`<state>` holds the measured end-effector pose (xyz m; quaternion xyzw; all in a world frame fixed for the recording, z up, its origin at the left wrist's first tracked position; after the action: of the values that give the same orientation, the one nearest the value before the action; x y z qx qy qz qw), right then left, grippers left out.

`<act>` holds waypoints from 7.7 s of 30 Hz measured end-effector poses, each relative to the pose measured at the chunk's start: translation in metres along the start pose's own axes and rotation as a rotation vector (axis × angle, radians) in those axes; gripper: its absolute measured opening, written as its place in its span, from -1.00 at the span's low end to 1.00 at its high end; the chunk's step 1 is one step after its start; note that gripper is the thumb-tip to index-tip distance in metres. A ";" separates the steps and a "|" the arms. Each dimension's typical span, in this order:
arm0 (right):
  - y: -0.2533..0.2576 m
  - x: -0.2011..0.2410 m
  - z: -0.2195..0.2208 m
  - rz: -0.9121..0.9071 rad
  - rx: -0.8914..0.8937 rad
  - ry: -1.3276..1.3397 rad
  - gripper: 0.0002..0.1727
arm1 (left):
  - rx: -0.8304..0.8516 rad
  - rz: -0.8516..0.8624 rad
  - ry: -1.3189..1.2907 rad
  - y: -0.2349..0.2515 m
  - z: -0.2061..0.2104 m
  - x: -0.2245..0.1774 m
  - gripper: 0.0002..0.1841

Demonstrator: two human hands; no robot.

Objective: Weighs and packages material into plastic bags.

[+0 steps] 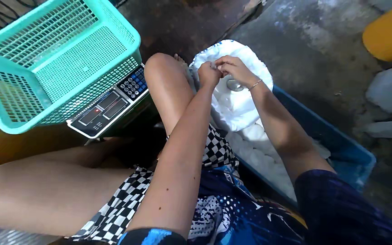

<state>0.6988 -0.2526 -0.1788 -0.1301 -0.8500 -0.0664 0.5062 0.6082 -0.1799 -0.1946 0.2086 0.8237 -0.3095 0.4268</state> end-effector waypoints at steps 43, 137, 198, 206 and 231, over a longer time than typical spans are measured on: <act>-0.054 0.006 -0.061 0.060 -0.555 0.953 -0.74 | 0.385 -0.459 -0.724 -0.008 0.048 0.026 -0.53; -0.046 -0.114 -0.036 0.541 -0.373 0.065 -0.83 | 0.394 -0.191 -0.192 0.003 0.044 0.024 -0.62; -0.031 -0.084 0.001 0.641 -0.206 0.627 -0.69 | 0.352 -0.346 -0.789 0.006 0.042 0.016 -0.83; -0.031 -0.099 -0.018 0.479 -0.365 0.934 -0.66 | 0.319 -0.469 -0.718 0.009 0.044 0.026 -0.63; -0.050 -0.080 -0.002 0.039 -0.532 1.389 -0.55 | 0.133 -0.457 -0.660 0.004 0.037 0.025 -0.65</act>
<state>0.7223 -0.3129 -0.2475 -0.1915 -0.2870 -0.3277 0.8795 0.6181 -0.2001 -0.2330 -0.0635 0.6459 -0.4992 0.5740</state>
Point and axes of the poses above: each hand's wrist, its own y-axis towards the middle knuckle, its own z-axis out of the palm, x = y × z, the point moved 6 cm from there along y, towards the middle knuckle, and after that the axes turned 4 degrees about -z, right-handed, at the moved point
